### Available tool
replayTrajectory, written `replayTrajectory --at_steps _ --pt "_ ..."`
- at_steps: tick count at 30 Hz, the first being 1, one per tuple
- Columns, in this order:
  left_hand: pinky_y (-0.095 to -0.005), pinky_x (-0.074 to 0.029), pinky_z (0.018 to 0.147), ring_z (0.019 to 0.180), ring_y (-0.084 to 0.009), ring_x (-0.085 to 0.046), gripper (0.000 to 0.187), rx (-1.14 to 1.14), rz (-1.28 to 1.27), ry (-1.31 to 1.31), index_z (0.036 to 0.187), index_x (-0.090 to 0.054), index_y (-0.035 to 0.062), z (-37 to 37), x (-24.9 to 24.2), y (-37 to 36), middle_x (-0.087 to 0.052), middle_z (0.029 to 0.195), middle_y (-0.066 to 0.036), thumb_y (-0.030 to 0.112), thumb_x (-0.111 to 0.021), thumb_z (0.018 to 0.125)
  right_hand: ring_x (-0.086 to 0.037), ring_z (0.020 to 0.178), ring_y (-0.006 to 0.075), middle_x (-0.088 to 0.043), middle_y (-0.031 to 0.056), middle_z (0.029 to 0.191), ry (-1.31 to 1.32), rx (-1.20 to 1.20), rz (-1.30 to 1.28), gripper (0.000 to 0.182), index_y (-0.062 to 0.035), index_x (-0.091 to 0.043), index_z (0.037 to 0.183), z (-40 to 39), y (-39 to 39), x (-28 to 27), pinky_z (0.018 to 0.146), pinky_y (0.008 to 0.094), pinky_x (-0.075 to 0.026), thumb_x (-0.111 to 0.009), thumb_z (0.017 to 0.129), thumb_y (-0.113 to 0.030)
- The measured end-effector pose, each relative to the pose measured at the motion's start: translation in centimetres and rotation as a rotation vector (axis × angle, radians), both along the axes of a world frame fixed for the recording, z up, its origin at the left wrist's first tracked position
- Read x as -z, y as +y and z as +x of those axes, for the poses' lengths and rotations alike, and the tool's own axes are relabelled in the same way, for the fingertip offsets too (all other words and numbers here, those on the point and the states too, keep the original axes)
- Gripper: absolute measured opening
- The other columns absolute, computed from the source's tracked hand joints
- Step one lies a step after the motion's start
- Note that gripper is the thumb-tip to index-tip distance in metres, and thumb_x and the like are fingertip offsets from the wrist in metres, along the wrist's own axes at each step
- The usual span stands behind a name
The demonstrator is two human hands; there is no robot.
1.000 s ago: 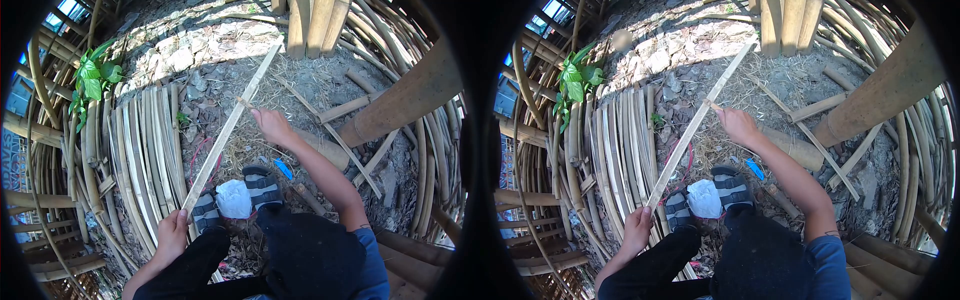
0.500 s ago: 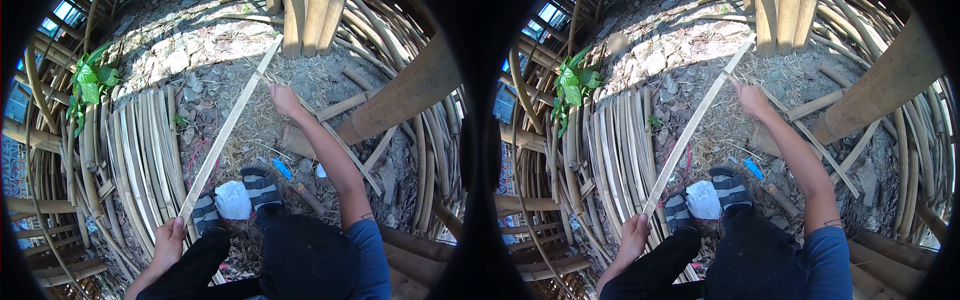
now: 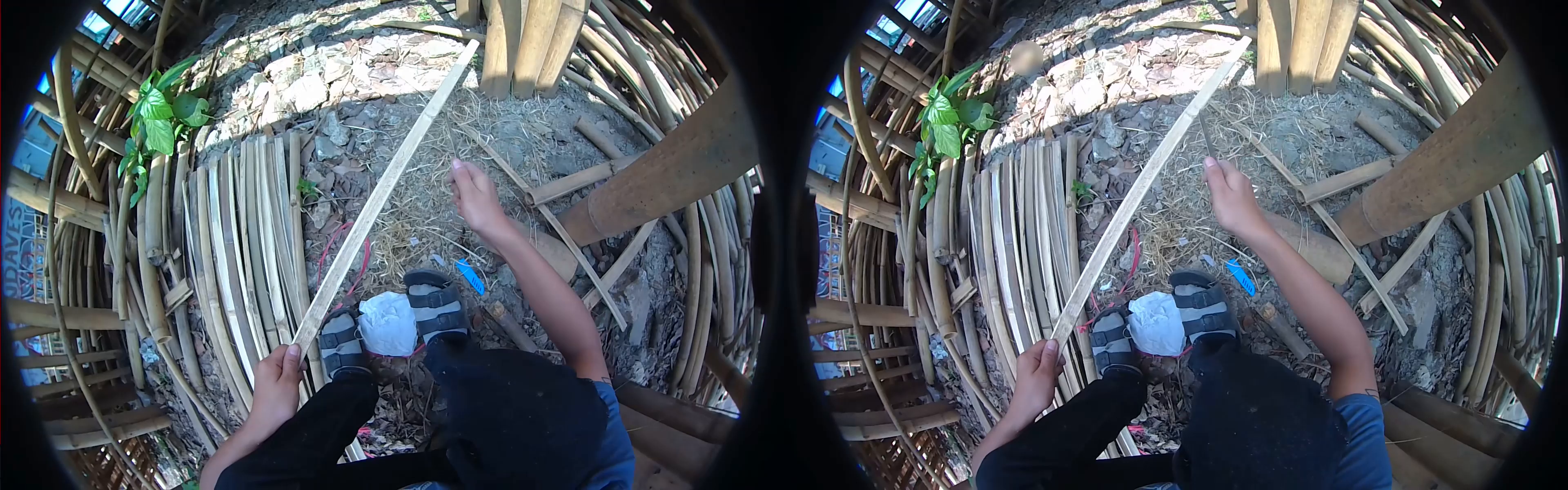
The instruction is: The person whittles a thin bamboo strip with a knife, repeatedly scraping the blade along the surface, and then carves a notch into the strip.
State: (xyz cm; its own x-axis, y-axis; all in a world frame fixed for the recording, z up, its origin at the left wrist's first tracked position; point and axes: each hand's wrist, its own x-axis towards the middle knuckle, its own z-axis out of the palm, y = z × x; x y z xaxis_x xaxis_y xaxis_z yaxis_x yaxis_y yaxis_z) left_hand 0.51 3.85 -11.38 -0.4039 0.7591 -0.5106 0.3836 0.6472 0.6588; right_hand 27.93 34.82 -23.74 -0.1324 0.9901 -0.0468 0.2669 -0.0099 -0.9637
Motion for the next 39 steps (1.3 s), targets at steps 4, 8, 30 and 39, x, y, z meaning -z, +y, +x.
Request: replayTrajectory --at_steps 4,8,30,39 --pt "-0.0284 -0.038 0.052 0.055 -0.0091 -0.046 0.041 -0.006 0.030 0.044 0.085 -0.060 -0.0014 -0.3 1.0 -0.2 -0.052 0.063 -0.002 0.030 -0.047 0.107 -0.065 0.067 0.0365 -0.060 0.0177 0.063 -0.354 -0.256 0.126 0.049 0.0005 -0.059 0.098 -3.9 -5.8 -2.9 0.064 0.0480 -0.046 -0.041 0.104 -0.045" --pt "-0.0341 -0.040 0.050 0.050 -0.0134 -0.051 0.040 0.017 0.036 0.114 0.084 -0.060 -0.0021 0.1 0.8 0.2 -0.053 0.056 -0.006 0.029 -0.047 0.106 -0.058 0.050 0.0390 -0.054 0.0192 0.054 -0.390 -0.460 0.284 0.047 -0.0005 -0.054 0.078 -6.9 -12.4 -4.9 0.051 0.0504 -0.043 -0.051 0.101 -0.042" --pt "-0.0397 -0.040 0.049 0.047 -0.0225 -0.053 0.040 0.087 0.126 0.220 0.083 -0.061 -0.0035 1.0 0.1 1.0 -0.053 0.054 -0.015 0.026 -0.047 0.106 -0.061 0.048 0.0387 -0.060 0.0189 0.055 -0.600 -0.420 0.527 0.049 -0.0022 -0.056 0.076 -7.6 -10.8 -2.1 0.046 0.0494 -0.048 -0.050 0.101 -0.044" --pt "-0.0406 -0.043 0.050 0.049 -0.0241 -0.057 0.040 0.103 0.031 0.248 0.083 -0.060 -0.0039 1.0 -0.3 1.0 -0.055 0.055 -0.014 0.027 -0.047 0.106 -0.066 0.066 0.0472 -0.065 0.0281 0.068 -0.652 -0.293 0.323 0.055 0.0028 -0.062 0.079 -5.0 -5.3 -1.9 0.063 0.0572 -0.051 -0.042 0.103 -0.043"
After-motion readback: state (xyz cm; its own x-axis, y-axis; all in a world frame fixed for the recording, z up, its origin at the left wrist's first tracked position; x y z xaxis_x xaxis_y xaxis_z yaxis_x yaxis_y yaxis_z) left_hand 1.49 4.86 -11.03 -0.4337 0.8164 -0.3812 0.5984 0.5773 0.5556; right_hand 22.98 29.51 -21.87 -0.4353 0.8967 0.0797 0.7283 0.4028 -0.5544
